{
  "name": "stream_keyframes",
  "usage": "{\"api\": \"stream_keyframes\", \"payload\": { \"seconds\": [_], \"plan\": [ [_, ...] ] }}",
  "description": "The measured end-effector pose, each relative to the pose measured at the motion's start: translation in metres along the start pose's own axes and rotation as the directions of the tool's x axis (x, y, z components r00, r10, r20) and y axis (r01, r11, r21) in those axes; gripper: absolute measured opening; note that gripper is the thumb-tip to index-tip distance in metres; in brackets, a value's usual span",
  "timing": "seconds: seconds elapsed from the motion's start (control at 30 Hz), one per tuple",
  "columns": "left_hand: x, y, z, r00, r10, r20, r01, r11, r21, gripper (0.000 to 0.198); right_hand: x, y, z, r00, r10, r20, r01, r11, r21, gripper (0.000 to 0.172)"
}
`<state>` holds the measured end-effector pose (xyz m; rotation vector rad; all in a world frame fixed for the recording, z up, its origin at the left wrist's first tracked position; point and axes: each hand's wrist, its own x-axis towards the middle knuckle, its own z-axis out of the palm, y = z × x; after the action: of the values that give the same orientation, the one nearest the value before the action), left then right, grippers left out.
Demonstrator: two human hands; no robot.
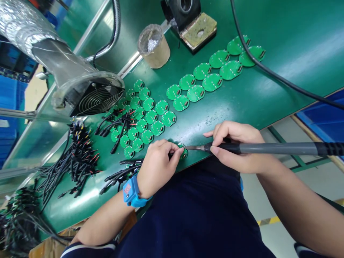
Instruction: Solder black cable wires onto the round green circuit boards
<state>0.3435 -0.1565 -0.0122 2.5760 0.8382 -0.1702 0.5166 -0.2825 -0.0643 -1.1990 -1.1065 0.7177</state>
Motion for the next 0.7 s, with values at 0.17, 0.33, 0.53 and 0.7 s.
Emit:
{"api": "stream_keyframes", "payload": {
  "seconds": [0.17, 0.33, 0.53, 0.7],
  "plan": [
    [-0.0025, 0.0038, 0.0035, 1.000, -0.014, -0.024, 0.015, 0.999, 0.045, 0.023, 0.0001, 0.0003, -0.0011, 1.000, -0.005, 0.008, 0.005, 1.000, 0.008, 0.013],
    [-0.0055, 0.0051, 0.0053, 0.999, -0.015, -0.050, 0.018, 0.997, 0.074, 0.023, -0.0011, 0.0011, -0.0028, 0.996, -0.020, -0.091, 0.035, 0.985, 0.168, 0.013],
    [-0.0070, 0.0057, 0.0060, 0.997, -0.030, -0.075, 0.034, 0.998, 0.062, 0.021, -0.0003, 0.0019, -0.0006, 0.999, -0.028, -0.034, 0.031, 0.996, 0.082, 0.013],
    [-0.0062, 0.0041, 0.0066, 0.997, -0.037, -0.072, 0.037, 0.999, 0.005, 0.019, -0.0001, 0.0027, 0.0003, 0.999, -0.050, -0.005, 0.050, 0.999, -0.016, 0.015]
  ]
}}
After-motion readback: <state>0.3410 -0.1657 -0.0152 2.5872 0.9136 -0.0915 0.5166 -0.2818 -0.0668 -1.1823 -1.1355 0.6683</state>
